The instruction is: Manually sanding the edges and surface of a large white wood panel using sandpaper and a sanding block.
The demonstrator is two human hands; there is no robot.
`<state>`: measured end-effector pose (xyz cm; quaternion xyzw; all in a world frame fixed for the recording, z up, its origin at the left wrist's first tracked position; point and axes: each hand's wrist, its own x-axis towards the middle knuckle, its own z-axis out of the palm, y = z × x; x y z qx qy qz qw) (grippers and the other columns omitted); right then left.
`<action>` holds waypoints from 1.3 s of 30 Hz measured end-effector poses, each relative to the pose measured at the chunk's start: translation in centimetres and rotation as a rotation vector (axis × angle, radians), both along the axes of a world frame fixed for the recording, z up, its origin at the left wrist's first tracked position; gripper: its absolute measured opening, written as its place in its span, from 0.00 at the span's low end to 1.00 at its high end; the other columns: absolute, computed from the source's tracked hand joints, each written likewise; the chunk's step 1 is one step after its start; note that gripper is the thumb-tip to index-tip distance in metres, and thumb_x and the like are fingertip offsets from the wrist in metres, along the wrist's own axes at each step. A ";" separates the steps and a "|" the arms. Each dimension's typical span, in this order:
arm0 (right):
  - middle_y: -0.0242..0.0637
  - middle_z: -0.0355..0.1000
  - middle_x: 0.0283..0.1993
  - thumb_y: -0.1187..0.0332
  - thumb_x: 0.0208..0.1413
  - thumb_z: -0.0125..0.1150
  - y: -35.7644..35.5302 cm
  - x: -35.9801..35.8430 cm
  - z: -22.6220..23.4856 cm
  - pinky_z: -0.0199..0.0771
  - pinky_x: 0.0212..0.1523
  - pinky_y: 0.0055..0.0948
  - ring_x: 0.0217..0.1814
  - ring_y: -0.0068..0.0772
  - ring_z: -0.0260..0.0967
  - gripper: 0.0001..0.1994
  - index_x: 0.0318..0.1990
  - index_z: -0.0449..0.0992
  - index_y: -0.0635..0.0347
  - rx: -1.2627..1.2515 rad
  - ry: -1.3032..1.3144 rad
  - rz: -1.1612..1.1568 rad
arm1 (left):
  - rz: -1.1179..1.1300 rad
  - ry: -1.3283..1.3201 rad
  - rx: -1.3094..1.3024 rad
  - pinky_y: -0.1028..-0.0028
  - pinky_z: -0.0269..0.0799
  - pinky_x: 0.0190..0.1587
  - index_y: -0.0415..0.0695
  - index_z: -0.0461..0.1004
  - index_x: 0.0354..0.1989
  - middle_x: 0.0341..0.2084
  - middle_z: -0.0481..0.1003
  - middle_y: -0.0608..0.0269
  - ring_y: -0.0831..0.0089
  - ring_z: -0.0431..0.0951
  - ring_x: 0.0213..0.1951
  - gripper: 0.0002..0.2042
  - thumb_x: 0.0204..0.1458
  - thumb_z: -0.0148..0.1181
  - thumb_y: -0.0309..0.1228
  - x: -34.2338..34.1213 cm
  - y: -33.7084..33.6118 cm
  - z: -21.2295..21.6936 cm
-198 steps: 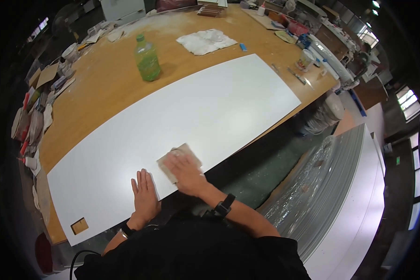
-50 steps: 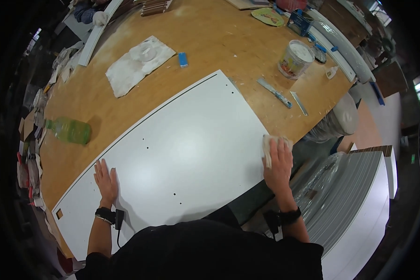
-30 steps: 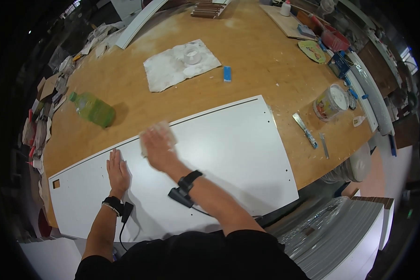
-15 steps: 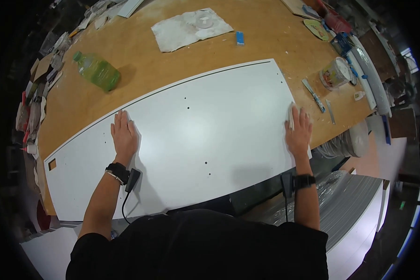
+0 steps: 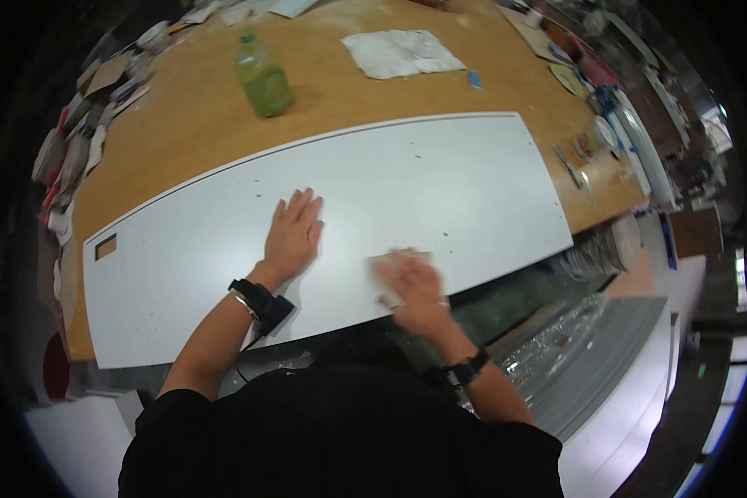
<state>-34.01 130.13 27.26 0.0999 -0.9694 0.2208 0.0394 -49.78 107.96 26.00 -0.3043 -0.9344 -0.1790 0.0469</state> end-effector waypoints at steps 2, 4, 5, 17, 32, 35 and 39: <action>0.48 0.55 0.63 0.60 0.51 0.57 8.0 -1.0 -2.4 0.48 0.61 0.48 0.67 0.48 0.48 0.30 0.63 0.58 0.48 0.257 0.181 -0.313 | 0.020 -0.013 0.002 0.56 0.46 0.63 0.41 0.63 0.55 0.59 0.59 0.50 0.55 0.55 0.62 0.20 0.54 0.49 0.33 1.9 -3.5 0.4; 0.48 0.53 0.65 0.58 0.55 0.51 17.6 -1.2 -3.6 0.48 0.62 0.48 0.66 0.51 0.50 0.27 0.63 0.57 0.47 0.391 0.106 -0.684 | 0.066 -0.037 0.017 0.56 0.46 0.63 0.41 0.63 0.55 0.59 0.59 0.50 0.55 0.55 0.62 0.21 0.53 0.51 0.32 4.0 -6.8 0.7; 0.46 0.53 0.65 0.55 0.57 0.48 22.3 -1.2 -4.4 0.49 0.61 0.48 0.66 0.49 0.49 0.26 0.63 0.57 0.43 0.431 0.047 -0.913 | 0.100 -0.026 0.013 0.56 0.46 0.63 0.41 0.63 0.55 0.59 0.59 0.50 0.55 0.55 0.62 0.21 0.53 0.51 0.32 5.0 -8.3 1.0; 0.41 0.46 0.69 0.49 0.60 0.38 7.2 -27.5 -6.1 0.47 0.61 0.53 0.69 0.47 0.44 0.26 0.64 0.53 0.42 0.493 0.103 -0.531 | 0.477 -0.120 -0.086 0.56 0.42 0.65 0.44 0.60 0.59 0.61 0.55 0.52 0.58 0.51 0.64 0.22 0.54 0.47 0.31 10.5 -15.4 2.3; 0.44 0.46 0.68 0.53 0.59 0.43 -42.7 -30.2 -2.4 0.34 0.66 0.54 0.70 0.49 0.40 0.27 0.64 0.53 0.47 0.271 0.070 0.159 | 0.849 -0.046 0.193 0.50 0.45 0.63 0.42 0.62 0.57 0.61 0.56 0.50 0.53 0.51 0.64 0.28 0.47 0.60 0.36 19.2 -35.2 1.3; 0.48 0.48 0.67 0.55 0.59 0.43 -51.7 -28.3 -1.9 0.36 0.65 0.54 0.69 0.51 0.41 0.26 0.64 0.55 0.49 0.169 0.167 0.367 | 1.176 0.164 0.410 0.54 0.43 0.64 0.33 0.48 0.62 0.63 0.44 0.39 0.49 0.43 0.66 0.40 0.43 0.65 0.35 21.2 -42.2 -0.7; 0.47 0.51 0.65 0.62 0.54 0.53 -63.2 -13.6 -0.9 0.36 0.66 0.56 0.68 0.55 0.44 0.25 0.61 0.60 0.52 -0.034 0.140 1.086 | 1.283 -0.203 1.130 0.69 0.58 0.57 0.34 0.56 0.58 0.53 0.62 0.50 0.65 0.63 0.55 0.31 0.48 0.61 0.34 22.8 -48.1 -4.2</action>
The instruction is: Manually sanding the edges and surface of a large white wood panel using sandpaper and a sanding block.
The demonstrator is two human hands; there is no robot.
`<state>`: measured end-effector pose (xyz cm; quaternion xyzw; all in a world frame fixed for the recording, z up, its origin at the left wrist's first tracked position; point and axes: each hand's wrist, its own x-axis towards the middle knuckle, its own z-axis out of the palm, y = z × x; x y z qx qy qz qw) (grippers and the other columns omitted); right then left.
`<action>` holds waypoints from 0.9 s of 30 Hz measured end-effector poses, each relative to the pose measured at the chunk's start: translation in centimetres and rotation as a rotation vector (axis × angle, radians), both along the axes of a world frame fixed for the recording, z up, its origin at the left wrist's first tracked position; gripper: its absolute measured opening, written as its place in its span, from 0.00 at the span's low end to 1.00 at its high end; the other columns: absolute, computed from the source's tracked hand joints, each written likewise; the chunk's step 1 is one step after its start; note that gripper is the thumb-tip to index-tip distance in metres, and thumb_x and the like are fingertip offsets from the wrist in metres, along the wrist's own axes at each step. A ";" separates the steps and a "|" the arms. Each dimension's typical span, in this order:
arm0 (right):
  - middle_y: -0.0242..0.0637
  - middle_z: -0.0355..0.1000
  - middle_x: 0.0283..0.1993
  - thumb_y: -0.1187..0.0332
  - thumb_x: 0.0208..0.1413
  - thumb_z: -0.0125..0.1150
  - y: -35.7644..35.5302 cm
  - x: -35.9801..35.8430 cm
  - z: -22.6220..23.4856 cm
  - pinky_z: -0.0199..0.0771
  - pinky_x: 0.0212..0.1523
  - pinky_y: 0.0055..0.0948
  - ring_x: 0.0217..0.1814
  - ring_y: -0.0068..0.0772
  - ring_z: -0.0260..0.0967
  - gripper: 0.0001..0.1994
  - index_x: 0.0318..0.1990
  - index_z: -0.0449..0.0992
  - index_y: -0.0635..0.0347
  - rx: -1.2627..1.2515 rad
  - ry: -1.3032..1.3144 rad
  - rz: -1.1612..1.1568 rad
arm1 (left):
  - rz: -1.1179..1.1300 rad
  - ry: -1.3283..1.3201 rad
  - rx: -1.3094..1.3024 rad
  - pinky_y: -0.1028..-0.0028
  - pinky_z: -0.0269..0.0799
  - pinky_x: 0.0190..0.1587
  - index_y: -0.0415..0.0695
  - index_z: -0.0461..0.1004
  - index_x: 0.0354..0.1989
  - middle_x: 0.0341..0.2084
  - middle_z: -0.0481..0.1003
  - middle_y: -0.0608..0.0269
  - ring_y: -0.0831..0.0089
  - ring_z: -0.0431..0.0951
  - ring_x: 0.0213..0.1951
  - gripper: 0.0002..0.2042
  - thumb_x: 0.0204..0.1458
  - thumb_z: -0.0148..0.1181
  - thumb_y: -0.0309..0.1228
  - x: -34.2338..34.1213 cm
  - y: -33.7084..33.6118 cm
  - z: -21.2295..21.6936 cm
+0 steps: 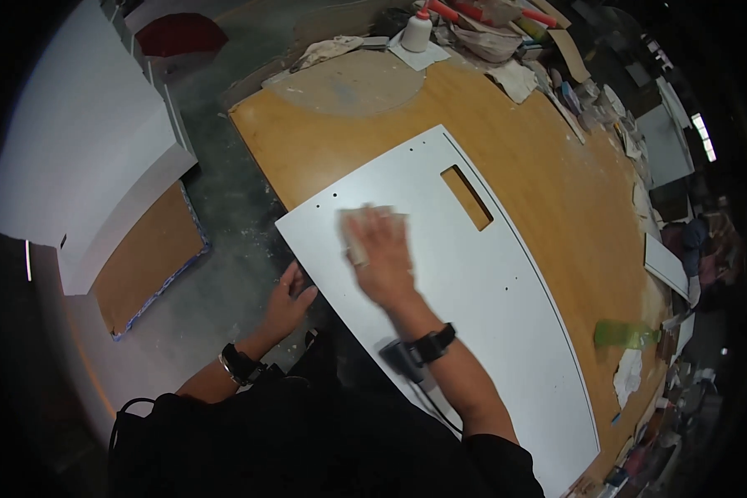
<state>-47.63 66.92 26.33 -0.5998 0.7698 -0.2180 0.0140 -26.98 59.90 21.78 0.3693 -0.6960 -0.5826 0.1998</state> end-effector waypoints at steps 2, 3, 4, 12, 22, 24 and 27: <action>0.45 0.52 0.66 0.67 0.47 0.56 -1.7 5.0 1.3 0.34 0.67 0.55 0.69 0.53 0.43 0.28 0.60 0.60 0.53 0.031 -0.137 0.338 | -0.121 0.073 0.514 0.74 0.63 0.53 0.34 0.60 0.56 0.48 0.68 0.56 0.72 0.68 0.50 0.27 0.50 0.59 0.33 0.3 -1.2 -0.6; 0.44 0.51 0.66 0.69 0.48 0.56 -1.0 5.3 2.2 0.33 0.68 0.54 0.69 0.53 0.42 0.28 0.60 0.60 0.53 0.084 -0.214 0.332 | -0.267 0.042 0.520 0.76 0.65 0.49 0.35 0.63 0.53 0.42 0.71 0.61 0.77 0.69 0.45 0.22 0.52 0.56 0.33 0.9 -1.1 -0.6; 0.44 0.50 0.67 0.70 0.48 0.56 0.1 5.0 2.7 0.32 0.68 0.54 0.70 0.53 0.41 0.28 0.60 0.60 0.52 0.132 -0.292 0.335 | -0.404 0.012 0.519 0.78 0.66 0.45 0.36 0.66 0.51 0.37 0.73 0.67 0.82 0.71 0.40 0.18 0.54 0.54 0.33 1.3 -1.4 -0.4; 0.45 0.65 0.54 0.57 0.57 0.45 29.1 -12.6 -2.0 0.66 0.51 0.44 0.55 0.46 0.63 0.22 0.58 0.65 0.50 0.280 0.191 -1.625 | -0.475 -0.085 0.635 0.75 0.69 0.46 0.36 0.68 0.48 0.40 0.74 0.62 0.77 0.72 0.39 0.14 0.58 0.50 0.32 -1.2 -2.0 1.6; 0.47 0.56 0.64 0.64 0.56 0.46 -6.7 -16.9 -0.6 0.33 0.68 0.46 0.68 0.48 0.47 0.24 0.62 0.59 0.57 0.009 0.180 -0.469 | -0.525 -0.132 0.604 0.73 0.70 0.42 0.34 0.70 0.43 0.34 0.74 0.59 0.75 0.73 0.35 0.14 0.57 0.49 0.33 -2.1 -1.6 1.4; 0.47 0.54 0.65 0.66 0.57 0.44 -11.2 -10.0 0.2 0.35 0.67 0.49 0.69 0.47 0.46 0.23 0.61 0.59 0.57 0.027 0.047 -0.098 | -0.479 -0.134 0.613 0.73 0.70 0.42 0.35 0.70 0.42 0.33 0.74 0.58 0.74 0.74 0.36 0.13 0.56 0.49 0.33 -1.2 -1.6 1.4; 0.43 0.54 0.66 0.70 0.49 0.50 -9.9 1.3 0.6 0.33 0.68 0.53 0.69 0.43 0.48 0.27 0.60 0.62 0.52 0.085 -0.183 0.440 | -0.480 -0.065 0.645 0.72 0.69 0.42 0.36 0.70 0.42 0.33 0.74 0.58 0.73 0.74 0.36 0.14 0.56 0.48 0.34 -1.0 -1.7 1.2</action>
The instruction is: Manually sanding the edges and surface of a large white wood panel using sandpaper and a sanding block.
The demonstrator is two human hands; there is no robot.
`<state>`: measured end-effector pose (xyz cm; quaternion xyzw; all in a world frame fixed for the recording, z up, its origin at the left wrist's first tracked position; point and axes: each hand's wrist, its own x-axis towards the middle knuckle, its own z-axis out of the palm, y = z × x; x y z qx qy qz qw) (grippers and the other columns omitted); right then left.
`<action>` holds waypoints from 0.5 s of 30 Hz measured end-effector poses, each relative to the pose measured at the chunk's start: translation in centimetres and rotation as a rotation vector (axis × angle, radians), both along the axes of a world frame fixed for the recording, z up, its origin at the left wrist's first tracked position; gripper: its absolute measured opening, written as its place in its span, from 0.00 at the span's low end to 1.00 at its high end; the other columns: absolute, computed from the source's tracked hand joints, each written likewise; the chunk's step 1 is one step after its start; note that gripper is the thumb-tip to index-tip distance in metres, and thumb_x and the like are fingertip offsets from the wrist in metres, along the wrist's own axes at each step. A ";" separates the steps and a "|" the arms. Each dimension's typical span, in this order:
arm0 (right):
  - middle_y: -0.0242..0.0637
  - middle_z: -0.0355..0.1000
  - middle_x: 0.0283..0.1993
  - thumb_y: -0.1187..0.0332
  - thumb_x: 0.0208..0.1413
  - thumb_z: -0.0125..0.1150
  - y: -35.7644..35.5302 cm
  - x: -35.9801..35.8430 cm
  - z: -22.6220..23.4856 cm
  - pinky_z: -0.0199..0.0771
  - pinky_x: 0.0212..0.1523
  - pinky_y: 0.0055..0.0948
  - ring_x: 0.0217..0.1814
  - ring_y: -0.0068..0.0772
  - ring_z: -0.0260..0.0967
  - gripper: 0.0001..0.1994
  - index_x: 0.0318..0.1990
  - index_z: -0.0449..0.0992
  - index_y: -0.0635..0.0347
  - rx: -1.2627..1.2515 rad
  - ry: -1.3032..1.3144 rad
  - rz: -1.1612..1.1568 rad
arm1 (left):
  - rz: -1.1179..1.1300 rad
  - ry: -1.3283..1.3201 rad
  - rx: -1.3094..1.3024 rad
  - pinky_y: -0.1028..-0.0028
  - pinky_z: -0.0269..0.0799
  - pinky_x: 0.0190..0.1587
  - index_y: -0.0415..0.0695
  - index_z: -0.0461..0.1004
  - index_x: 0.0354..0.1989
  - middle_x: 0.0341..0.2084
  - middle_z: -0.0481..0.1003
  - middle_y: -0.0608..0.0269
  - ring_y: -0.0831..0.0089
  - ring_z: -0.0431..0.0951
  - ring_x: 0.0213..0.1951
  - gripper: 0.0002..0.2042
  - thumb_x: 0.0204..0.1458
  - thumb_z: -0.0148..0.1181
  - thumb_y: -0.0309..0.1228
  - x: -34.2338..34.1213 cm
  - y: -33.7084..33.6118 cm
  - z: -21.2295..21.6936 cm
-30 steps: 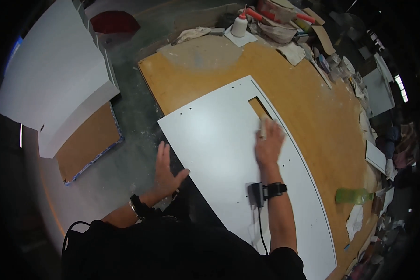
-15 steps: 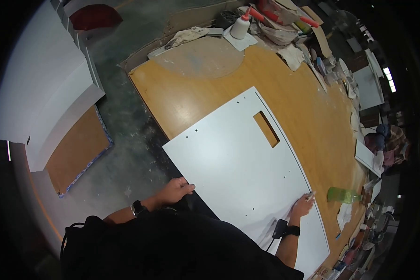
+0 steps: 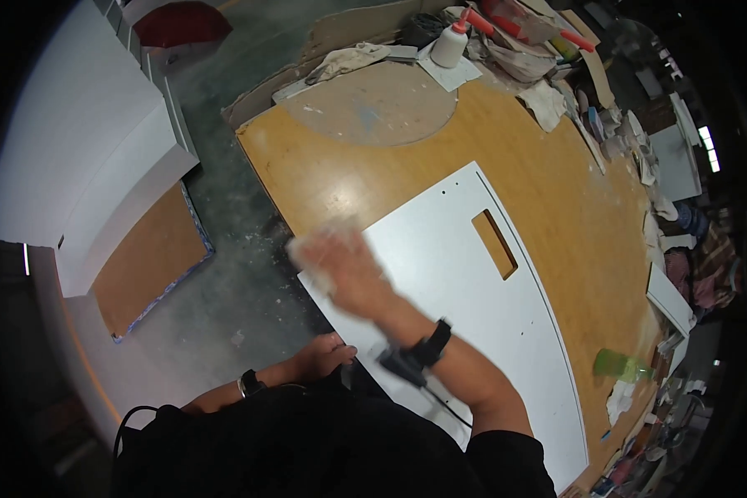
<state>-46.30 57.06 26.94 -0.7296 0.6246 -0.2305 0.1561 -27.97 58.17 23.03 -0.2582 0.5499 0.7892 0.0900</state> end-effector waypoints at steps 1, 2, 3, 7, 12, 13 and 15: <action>0.42 0.54 0.66 0.72 0.47 0.52 1.3 2.2 0.6 0.34 0.67 0.53 0.68 0.43 0.48 0.28 0.60 0.62 0.52 0.003 -0.055 0.147 | -0.007 0.073 -0.087 0.72 0.69 0.42 0.35 0.71 0.41 0.33 0.74 0.57 0.73 0.73 0.36 0.14 0.57 0.48 0.34 0.0 -0.1 0.5; 0.42 0.54 0.66 0.72 0.47 0.52 1.9 2.1 0.5 0.34 0.67 0.53 0.68 0.43 0.48 0.28 0.60 0.62 0.52 0.006 -0.056 0.149 | -0.016 0.145 -0.175 0.72 0.68 0.42 0.35 0.71 0.40 0.32 0.74 0.57 0.72 0.73 0.36 0.14 0.57 0.48 0.35 0.1 -0.1 1.1; 0.41 0.56 0.64 0.73 0.45 0.50 2.7 1.4 0.0 0.35 0.68 0.52 0.68 0.41 0.49 0.28 0.59 0.64 0.51 0.000 -0.014 0.075 | -0.005 0.137 -0.172 0.72 0.68 0.42 0.35 0.71 0.40 0.32 0.74 0.57 0.72 0.73 0.36 0.14 0.57 0.48 0.35 0.1 -0.4 1.5; 0.48 0.62 0.58 0.71 0.53 0.47 2.1 -11.7 -0.7 0.45 0.64 0.50 0.63 0.48 0.54 0.22 0.57 0.64 0.57 -0.135 0.218 -0.618 | -0.091 0.076 -0.148 0.73 0.69 0.41 0.33 0.70 0.40 0.31 0.75 0.57 0.72 0.74 0.37 0.14 0.59 0.46 0.34 -0.8 -1.2 3.6; 0.48 0.53 0.65 0.61 0.58 0.45 0.8 -14.4 -1.1 0.37 0.66 0.49 0.67 0.50 0.48 0.24 0.62 0.58 0.54 -0.052 0.514 -0.789 | -0.086 0.103 -0.122 0.74 0.70 0.41 0.33 0.71 0.38 0.28 0.78 0.55 0.72 0.78 0.34 0.14 0.57 0.48 0.35 -3.5 -1.2 2.4; 0.48 0.51 0.66 0.61 0.58 0.45 0.2 -10.2 -0.9 0.35 0.67 0.50 0.68 0.51 0.46 0.24 0.63 0.58 0.52 -0.051 0.351 -0.631 | -0.070 0.085 -0.116 0.74 0.70 0.41 0.33 0.71 0.38 0.28 0.78 0.55 0.72 0.78 0.34 0.14 0.57 0.48 0.35 -3.0 -1.4 1.6; 0.47 0.51 0.66 0.67 0.46 0.56 1.0 -2.2 -0.1 0.37 0.67 0.51 0.69 0.48 0.45 0.31 0.62 0.59 0.51 -0.007 0.276 -0.358 | -0.122 0.126 -0.067 0.74 0.69 0.43 0.34 0.70 0.43 0.31 0.77 0.54 0.72 0.77 0.36 0.13 0.58 0.48 0.31 -2.8 -1.5 0.5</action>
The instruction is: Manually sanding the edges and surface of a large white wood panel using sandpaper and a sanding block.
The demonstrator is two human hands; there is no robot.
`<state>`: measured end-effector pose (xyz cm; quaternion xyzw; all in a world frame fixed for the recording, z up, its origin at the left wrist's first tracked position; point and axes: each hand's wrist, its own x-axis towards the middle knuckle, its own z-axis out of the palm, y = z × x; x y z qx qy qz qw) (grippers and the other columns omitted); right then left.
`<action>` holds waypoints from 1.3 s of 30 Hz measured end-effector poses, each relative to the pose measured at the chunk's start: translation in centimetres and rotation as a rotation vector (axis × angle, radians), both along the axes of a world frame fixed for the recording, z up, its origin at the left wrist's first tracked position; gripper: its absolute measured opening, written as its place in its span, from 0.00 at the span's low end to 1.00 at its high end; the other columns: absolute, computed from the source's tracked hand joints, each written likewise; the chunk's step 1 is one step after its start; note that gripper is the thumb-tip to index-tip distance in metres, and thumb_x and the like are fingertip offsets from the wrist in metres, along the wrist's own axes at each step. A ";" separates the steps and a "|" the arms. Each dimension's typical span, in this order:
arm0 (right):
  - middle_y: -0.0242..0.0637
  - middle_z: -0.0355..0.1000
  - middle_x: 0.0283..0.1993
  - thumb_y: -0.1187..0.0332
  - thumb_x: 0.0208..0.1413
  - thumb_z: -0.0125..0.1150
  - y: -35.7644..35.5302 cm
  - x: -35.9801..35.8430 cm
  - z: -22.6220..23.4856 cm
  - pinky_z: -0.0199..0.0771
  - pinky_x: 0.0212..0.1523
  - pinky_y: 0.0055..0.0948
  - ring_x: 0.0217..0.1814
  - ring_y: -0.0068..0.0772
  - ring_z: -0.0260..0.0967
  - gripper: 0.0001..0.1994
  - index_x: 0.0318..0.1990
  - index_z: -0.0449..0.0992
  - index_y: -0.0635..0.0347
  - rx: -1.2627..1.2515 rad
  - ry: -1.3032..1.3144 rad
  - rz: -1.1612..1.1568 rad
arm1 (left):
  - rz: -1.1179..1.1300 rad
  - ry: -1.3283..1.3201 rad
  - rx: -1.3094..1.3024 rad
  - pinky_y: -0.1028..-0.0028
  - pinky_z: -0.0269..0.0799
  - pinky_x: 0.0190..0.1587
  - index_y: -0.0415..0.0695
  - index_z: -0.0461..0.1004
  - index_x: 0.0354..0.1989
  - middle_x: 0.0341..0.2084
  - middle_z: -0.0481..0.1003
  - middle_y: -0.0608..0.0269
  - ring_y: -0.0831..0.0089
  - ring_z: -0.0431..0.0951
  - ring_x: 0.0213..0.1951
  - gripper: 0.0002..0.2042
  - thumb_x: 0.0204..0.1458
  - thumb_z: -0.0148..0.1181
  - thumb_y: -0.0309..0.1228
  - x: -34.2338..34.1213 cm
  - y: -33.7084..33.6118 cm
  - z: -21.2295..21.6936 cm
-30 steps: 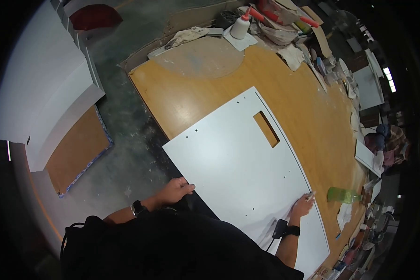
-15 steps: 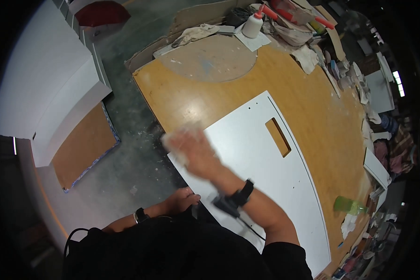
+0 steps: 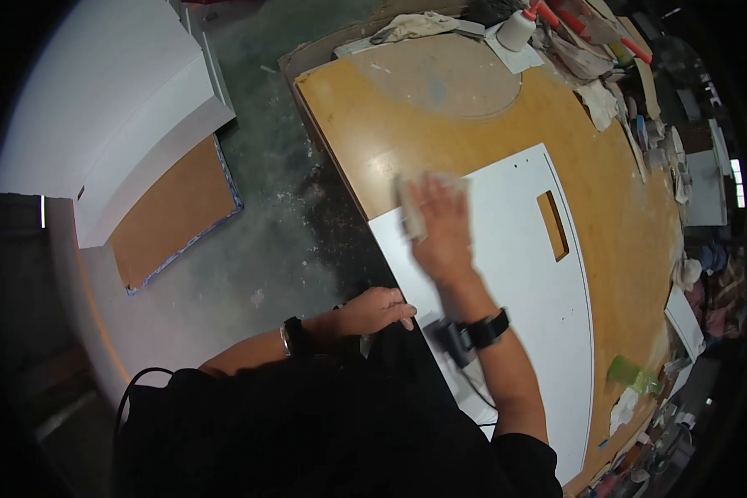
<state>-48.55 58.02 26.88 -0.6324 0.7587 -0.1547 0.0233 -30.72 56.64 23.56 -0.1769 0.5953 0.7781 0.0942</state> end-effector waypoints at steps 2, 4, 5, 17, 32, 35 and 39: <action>0.43 0.55 0.64 0.69 0.39 0.61 3.2 5.6 1.6 0.42 0.65 0.52 0.66 0.48 0.50 0.34 0.60 0.61 0.51 0.096 -0.186 0.153 | 0.215 0.226 -0.057 0.72 0.69 0.46 0.34 0.70 0.45 0.39 0.76 0.57 0.70 0.76 0.39 0.13 0.57 0.50 0.32 0.1 0.4 1.7; 0.41 0.56 0.63 0.68 0.37 0.63 8.2 8.0 2.7 0.44 0.63 0.53 0.64 0.50 0.52 0.36 0.60 0.61 0.47 0.171 -0.182 0.209 | -0.161 0.596 -1.315 0.70 0.68 0.49 0.36 0.71 0.45 0.40 0.75 0.56 0.68 0.75 0.44 0.12 0.56 0.51 0.31 2.5 -0.2 -2.4; 0.41 0.56 0.63 0.65 0.39 0.63 11.6 8.0 3.0 0.44 0.63 0.54 0.63 0.50 0.53 0.34 0.60 0.62 0.47 0.231 -0.169 0.193 | -0.171 0.610 -1.309 0.70 0.68 0.49 0.36 0.71 0.45 0.40 0.75 0.56 0.68 0.75 0.44 0.12 0.56 0.51 0.31 3.4 -0.4 -3.2; 0.45 0.52 0.66 0.65 0.49 0.54 4.0 1.2 0.5 0.36 0.67 0.50 0.69 0.50 0.46 0.27 0.59 0.62 0.51 -0.184 -0.171 -0.344 | 0.747 0.208 -0.443 0.77 0.69 0.44 0.36 0.71 0.42 0.35 0.77 0.59 0.76 0.75 0.38 0.08 0.55 0.51 0.25 0.8 -8.5 3.2; 0.44 0.50 0.67 0.58 0.58 0.47 59.0 4.7 -3.8 0.41 0.66 0.48 0.69 0.48 0.45 0.26 0.64 0.55 0.49 0.187 0.183 -1.680 | -0.047 0.353 -1.370 0.59 0.58 0.58 0.36 0.67 0.50 0.52 0.66 0.44 0.47 0.62 0.57 0.19 0.49 0.57 0.29 -6.6 6.2 5.1; 0.42 0.51 0.67 0.58 0.57 0.48 70.8 10.9 -4.2 0.42 0.65 0.49 0.69 0.47 0.45 0.27 0.64 0.55 0.47 0.226 0.165 -2.064 | -0.259 0.388 -1.496 0.60 0.56 0.59 0.36 0.65 0.52 0.55 0.63 0.44 0.48 0.59 0.60 0.21 0.49 0.57 0.30 -8.0 12.9 5.7; 0.44 0.56 0.63 0.59 0.55 0.51 68.9 11.3 -3.8 0.44 0.64 0.50 0.66 0.49 0.48 0.27 0.63 0.57 0.53 0.052 0.252 -1.769 | -0.557 0.428 -1.416 0.61 0.56 0.60 0.37 0.64 0.54 0.58 0.60 0.44 0.49 0.57 0.61 0.23 0.50 0.57 0.32 -10.4 23.8 5.3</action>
